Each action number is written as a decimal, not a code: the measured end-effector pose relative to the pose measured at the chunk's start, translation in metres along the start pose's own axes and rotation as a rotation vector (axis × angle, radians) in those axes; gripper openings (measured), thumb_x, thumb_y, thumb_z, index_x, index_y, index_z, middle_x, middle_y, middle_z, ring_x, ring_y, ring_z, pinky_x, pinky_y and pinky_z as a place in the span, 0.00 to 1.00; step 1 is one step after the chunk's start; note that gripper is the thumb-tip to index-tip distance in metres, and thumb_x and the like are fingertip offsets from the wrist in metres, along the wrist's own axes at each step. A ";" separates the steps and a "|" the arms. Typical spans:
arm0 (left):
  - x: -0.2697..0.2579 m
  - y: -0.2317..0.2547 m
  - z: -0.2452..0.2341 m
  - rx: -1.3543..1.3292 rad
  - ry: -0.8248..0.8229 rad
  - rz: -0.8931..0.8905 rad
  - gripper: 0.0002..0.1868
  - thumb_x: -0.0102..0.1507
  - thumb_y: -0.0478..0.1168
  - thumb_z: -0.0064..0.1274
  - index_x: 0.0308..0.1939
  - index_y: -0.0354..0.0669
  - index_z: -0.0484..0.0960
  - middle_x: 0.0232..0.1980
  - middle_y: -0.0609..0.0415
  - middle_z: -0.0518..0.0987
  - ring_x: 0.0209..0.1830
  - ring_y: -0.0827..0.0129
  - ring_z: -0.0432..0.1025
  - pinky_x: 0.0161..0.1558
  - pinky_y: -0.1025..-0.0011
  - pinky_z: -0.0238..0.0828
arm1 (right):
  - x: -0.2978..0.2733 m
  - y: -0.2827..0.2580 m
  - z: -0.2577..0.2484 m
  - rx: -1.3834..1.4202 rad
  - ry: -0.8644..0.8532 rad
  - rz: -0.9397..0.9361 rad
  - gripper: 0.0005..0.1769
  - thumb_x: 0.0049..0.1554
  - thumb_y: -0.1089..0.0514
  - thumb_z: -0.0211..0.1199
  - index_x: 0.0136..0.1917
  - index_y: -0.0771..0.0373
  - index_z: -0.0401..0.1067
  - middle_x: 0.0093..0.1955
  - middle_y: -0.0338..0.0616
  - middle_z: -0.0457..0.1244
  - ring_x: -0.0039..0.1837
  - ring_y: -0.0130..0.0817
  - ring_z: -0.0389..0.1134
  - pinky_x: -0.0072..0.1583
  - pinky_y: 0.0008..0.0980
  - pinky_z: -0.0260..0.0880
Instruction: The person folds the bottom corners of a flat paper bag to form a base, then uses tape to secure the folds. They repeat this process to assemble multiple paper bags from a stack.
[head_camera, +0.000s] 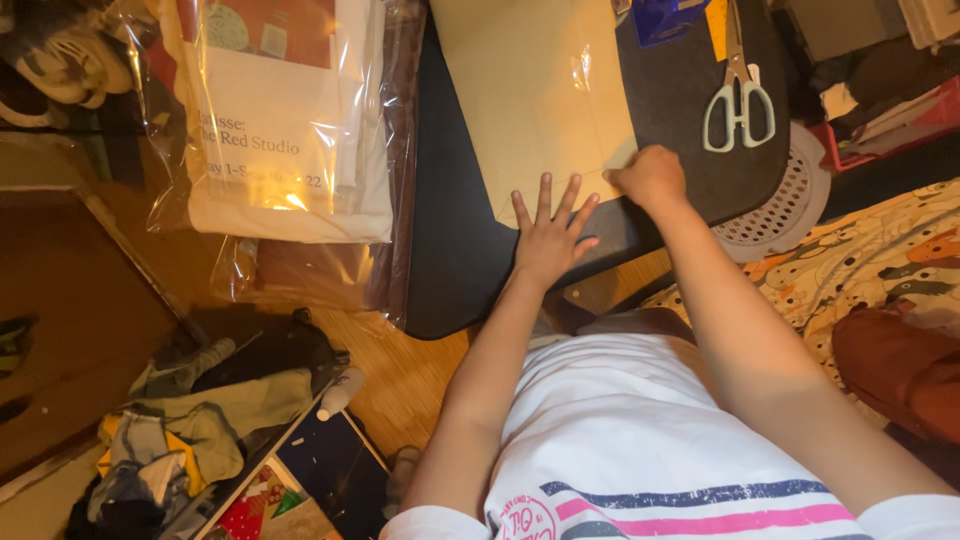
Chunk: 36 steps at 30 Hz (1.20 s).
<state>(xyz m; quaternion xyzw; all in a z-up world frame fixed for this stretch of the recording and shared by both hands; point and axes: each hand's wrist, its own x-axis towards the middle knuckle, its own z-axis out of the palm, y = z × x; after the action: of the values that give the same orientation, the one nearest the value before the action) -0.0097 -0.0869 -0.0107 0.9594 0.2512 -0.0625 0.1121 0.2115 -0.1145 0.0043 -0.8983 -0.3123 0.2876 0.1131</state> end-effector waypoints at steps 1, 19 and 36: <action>0.001 0.001 0.000 0.008 -0.001 0.003 0.41 0.66 0.71 0.39 0.81 0.71 0.51 0.85 0.61 0.40 0.84 0.42 0.35 0.69 0.18 0.33 | 0.002 0.002 0.002 0.037 -0.007 0.019 0.22 0.46 0.47 0.78 0.36 0.70 0.80 0.35 0.56 0.69 0.41 0.48 0.73 0.48 0.43 0.72; -0.001 -0.001 -0.019 -0.048 -0.024 -0.021 0.45 0.64 0.71 0.44 0.80 0.58 0.57 0.84 0.66 0.47 0.85 0.57 0.36 0.75 0.26 0.28 | -0.057 -0.016 0.024 -0.369 0.059 -0.346 0.20 0.66 0.53 0.59 0.69 0.59 0.68 0.68 0.49 0.65 0.69 0.46 0.66 0.66 0.50 0.64; -0.006 -0.011 -0.031 -0.241 0.133 -0.129 0.41 0.66 0.66 0.45 0.75 0.45 0.65 0.80 0.47 0.58 0.82 0.56 0.47 0.77 0.42 0.34 | -0.063 0.024 0.013 -0.517 0.271 -0.631 0.36 0.65 0.39 0.52 0.78 0.62 0.61 0.81 0.49 0.54 0.84 0.42 0.49 0.78 0.68 0.29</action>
<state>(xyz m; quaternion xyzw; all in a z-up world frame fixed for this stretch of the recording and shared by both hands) -0.0188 -0.0729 0.0184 0.9228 0.3251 0.0249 0.2053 0.1756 -0.1719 0.0127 -0.7873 -0.6158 0.0307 0.0067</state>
